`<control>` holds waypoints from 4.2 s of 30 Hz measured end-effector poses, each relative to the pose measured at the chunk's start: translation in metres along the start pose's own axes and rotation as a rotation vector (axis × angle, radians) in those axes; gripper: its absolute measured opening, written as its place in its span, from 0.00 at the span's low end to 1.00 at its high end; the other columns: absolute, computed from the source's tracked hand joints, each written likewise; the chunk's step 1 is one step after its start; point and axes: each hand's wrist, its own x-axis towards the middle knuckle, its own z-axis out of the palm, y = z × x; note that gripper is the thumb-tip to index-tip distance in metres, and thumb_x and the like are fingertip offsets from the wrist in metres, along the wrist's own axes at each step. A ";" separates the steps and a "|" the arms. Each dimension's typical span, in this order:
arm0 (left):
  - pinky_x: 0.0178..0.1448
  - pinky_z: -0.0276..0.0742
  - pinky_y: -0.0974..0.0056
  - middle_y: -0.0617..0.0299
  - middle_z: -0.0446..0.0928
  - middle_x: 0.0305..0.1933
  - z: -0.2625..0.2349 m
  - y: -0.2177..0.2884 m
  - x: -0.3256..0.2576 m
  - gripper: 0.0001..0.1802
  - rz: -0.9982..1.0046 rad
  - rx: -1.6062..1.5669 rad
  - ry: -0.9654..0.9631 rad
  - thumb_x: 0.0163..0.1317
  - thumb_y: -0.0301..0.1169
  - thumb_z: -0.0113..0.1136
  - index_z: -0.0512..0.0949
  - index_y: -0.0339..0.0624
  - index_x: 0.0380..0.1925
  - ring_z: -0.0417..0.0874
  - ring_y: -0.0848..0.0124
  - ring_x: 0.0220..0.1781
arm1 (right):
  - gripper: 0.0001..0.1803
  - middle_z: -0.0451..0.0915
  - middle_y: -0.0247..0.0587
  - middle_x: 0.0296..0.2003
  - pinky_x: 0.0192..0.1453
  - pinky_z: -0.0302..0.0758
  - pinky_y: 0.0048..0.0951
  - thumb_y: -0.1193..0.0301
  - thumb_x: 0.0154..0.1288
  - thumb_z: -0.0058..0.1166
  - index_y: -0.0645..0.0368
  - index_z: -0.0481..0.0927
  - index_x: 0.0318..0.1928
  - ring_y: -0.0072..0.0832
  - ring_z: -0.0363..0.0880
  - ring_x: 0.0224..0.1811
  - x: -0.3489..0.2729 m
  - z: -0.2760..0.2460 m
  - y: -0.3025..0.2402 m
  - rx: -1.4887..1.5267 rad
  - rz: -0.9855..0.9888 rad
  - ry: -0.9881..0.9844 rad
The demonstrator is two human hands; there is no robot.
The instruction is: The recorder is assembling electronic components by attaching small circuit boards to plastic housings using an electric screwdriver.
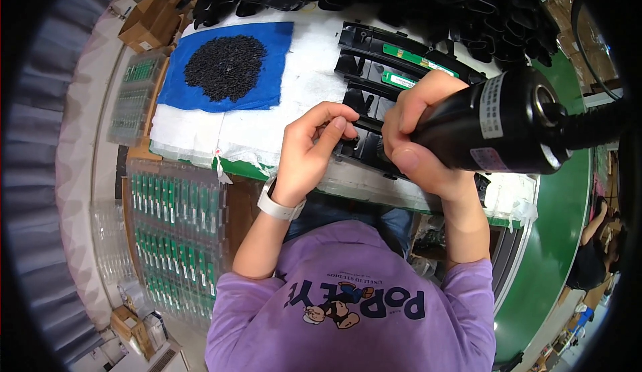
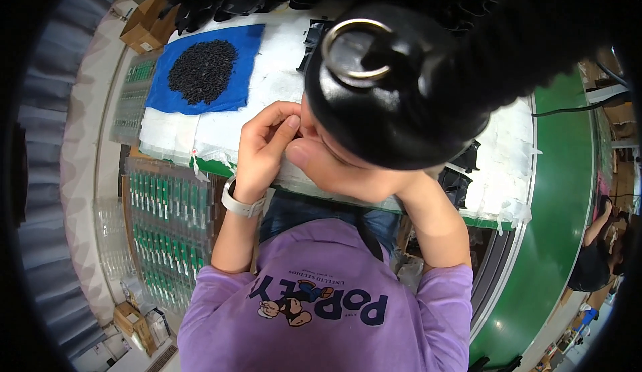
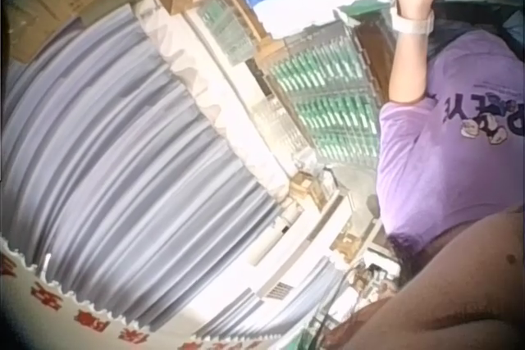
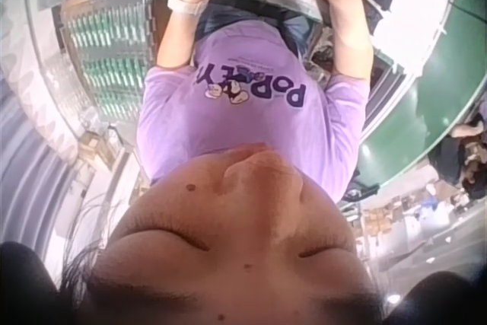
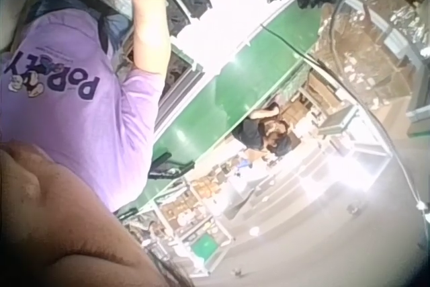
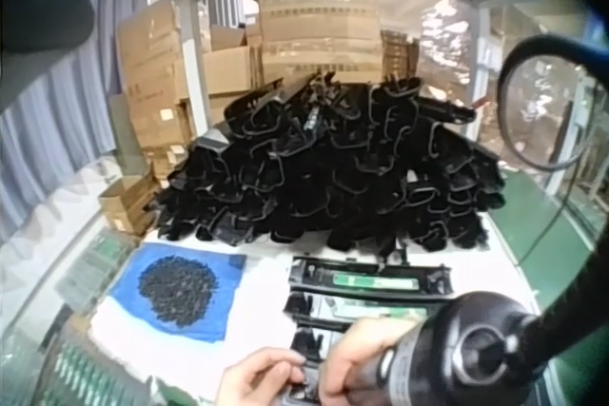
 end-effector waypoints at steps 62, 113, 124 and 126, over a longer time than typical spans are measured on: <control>0.54 0.70 0.53 0.56 0.76 0.47 0.063 0.004 -0.014 0.26 0.646 0.946 -0.326 0.40 0.45 0.71 0.79 0.38 0.36 0.74 0.54 0.54 | 0.21 0.68 0.29 0.17 0.18 0.64 0.21 0.63 0.57 0.59 0.60 0.66 0.43 0.19 0.66 0.11 -0.100 -0.102 -0.045 0.164 -0.134 0.309; 0.56 0.65 0.49 0.61 0.78 0.40 0.069 0.007 -0.018 0.13 0.623 0.975 -0.302 0.46 0.31 0.67 0.80 0.39 0.33 0.76 0.60 0.50 | 0.23 0.67 0.32 0.18 0.16 0.60 0.19 0.68 0.52 0.63 0.64 0.65 0.43 0.18 0.62 0.12 -0.094 -0.097 -0.052 0.246 -0.148 0.334; 0.57 0.70 0.63 0.56 0.75 0.54 0.059 0.010 -0.068 0.22 -0.680 -0.765 -0.595 0.65 0.29 0.53 0.68 0.38 0.58 0.78 0.64 0.51 | 0.33 0.79 0.57 0.42 0.50 0.74 0.43 0.70 0.51 0.62 0.59 0.65 0.59 0.50 0.78 0.47 -0.171 -0.176 -0.027 -1.506 1.002 0.682; 0.59 0.68 0.64 0.55 0.71 0.59 0.061 0.001 -0.064 0.25 -0.686 -0.784 -0.584 0.66 0.31 0.51 0.61 0.37 0.62 0.75 0.63 0.56 | 0.30 0.78 0.53 0.45 0.52 0.74 0.41 0.68 0.53 0.62 0.59 0.70 0.57 0.47 0.75 0.52 -0.155 -0.162 -0.028 -1.752 1.044 0.647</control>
